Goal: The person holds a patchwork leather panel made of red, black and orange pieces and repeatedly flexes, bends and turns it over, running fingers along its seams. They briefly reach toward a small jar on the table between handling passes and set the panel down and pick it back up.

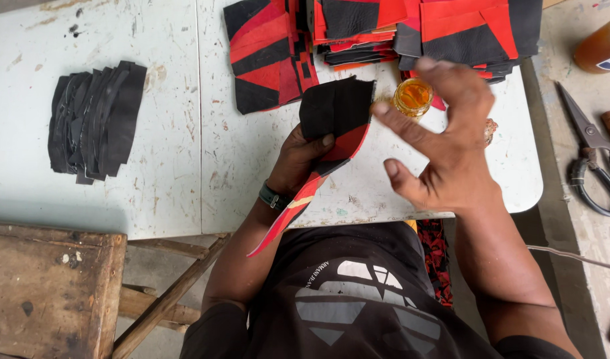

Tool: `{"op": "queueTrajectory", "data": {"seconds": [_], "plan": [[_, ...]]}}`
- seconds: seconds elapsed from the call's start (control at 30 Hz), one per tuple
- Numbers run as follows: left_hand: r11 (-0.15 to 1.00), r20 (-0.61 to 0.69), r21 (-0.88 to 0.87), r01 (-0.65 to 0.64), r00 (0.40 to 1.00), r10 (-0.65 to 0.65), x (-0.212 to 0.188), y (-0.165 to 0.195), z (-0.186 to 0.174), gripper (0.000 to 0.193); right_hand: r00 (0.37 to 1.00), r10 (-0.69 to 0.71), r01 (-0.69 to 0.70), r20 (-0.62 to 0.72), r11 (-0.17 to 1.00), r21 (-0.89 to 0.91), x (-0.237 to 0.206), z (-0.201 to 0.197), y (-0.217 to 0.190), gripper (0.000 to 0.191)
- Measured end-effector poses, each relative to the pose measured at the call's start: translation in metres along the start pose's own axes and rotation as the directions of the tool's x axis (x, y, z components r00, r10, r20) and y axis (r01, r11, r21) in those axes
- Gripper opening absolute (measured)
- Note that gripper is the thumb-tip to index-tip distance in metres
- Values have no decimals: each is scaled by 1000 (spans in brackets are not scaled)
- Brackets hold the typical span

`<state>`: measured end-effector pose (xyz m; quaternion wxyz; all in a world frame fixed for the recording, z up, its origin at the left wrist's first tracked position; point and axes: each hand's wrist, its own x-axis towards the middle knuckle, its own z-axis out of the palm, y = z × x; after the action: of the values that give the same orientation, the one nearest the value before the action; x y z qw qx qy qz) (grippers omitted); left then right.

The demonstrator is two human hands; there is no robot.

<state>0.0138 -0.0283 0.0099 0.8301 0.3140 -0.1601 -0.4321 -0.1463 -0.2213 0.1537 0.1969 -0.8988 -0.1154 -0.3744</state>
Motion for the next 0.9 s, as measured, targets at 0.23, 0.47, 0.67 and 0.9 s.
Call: {"op": "queueTrajectory", "data": {"seconds": [0.23,0.47,0.67,0.9], "plan": [[1000,41,-24,6,999,-5,-1,3,7,31,997,80,-78,-15,990,122,-1,-1,-2,56],[999,17,11,-34,999,34,2,1,8,28,992,123,-126,32,921,370,-15,7,-9,52],[994,5,-107,-27,1000,27,1,2,16,31,999,42,-45,25,992,115,-20,13,-19,51],[997,27,-43,-69,997,70,0,9,24,34,1000,23,-22,7,998,-65,-13,7,-19,46]]}}
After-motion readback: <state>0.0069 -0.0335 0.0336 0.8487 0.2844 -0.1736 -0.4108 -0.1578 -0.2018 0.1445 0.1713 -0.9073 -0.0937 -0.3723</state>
